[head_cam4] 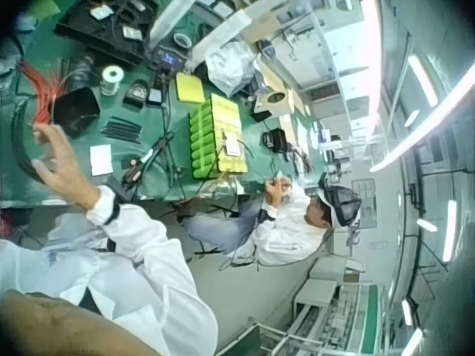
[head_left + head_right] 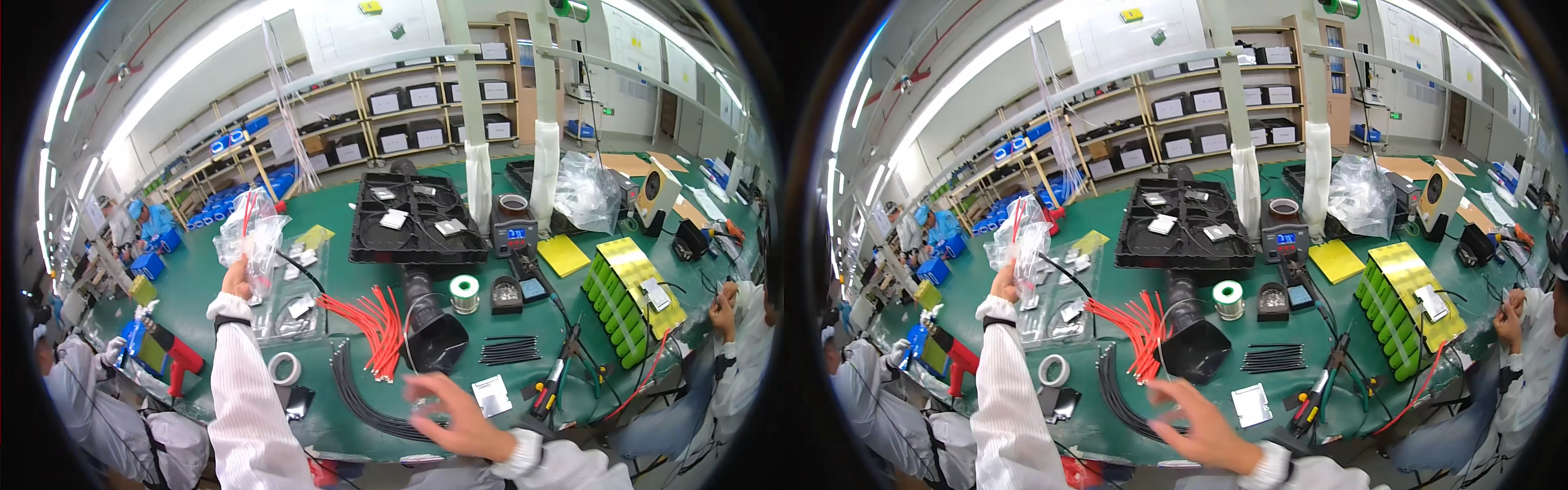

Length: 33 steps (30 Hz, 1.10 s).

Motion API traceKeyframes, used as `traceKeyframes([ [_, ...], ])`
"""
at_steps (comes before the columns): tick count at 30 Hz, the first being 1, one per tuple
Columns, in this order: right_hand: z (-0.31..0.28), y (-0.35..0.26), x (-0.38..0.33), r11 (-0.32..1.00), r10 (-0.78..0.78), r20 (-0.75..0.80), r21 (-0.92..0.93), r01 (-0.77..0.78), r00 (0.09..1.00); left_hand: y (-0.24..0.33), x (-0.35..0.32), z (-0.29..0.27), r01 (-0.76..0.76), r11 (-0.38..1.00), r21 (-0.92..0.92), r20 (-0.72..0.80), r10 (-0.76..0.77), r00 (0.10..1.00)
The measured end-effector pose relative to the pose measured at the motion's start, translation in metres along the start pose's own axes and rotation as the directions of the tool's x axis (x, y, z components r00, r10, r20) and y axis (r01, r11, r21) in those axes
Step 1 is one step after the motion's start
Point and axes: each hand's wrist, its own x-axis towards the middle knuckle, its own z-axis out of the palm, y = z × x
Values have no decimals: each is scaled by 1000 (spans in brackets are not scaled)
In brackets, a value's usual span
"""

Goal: Connecting wires, using a soldering iron, and applying heat-shrink tubing to assemble an industrial battery pack.

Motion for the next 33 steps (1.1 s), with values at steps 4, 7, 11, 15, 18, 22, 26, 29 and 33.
traceKeyframes([
  [4, 46, 80, 100, 852, -315, -293, -506, 133, 902, 33, -50, 136, 360, 742, -566, 168, -323, 931],
  [7, 68, 98, 136, 797, -380, -347, -592, 114, 857, 68, -102, 139, 376, 757, -534, 268, -271, 925],
  [11, 83, 76, 140, 797, -473, -398, -573, 190, 786, 108, -224, 137, -148, 988, 43, 306, 128, 943],
  [15, 73, 34, 57, 963, -252, -248, -156, 218, 935, 143, -318, 305, 302, 790, -533, 777, 316, 545],
  [18, 92, 1, -43, 934, -352, -237, -29, 356, 905, 107, -393, 360, 434, 831, -348, 803, 25, 596],
  [22, 83, 2, -154, 807, -587, -275, -278, 522, 761, 39, -481, 382, 605, 793, 65, 804, -401, 439],
  [26, 53, 8, -247, 774, -494, -306, -582, 250, 814, -19, -541, 409, 609, 678, 412, 770, -616, 165],
  [29, 54, 18, -305, 650, -471, -336, -758, 63, 816, -45, -574, 425, 548, 621, 560, 743, -669, -1],
  [33, 29, 14, -373, 569, -464, -446, -812, -129, 765, -74, -599, 451, 474, 604, 641, 730, -670, -134],
])
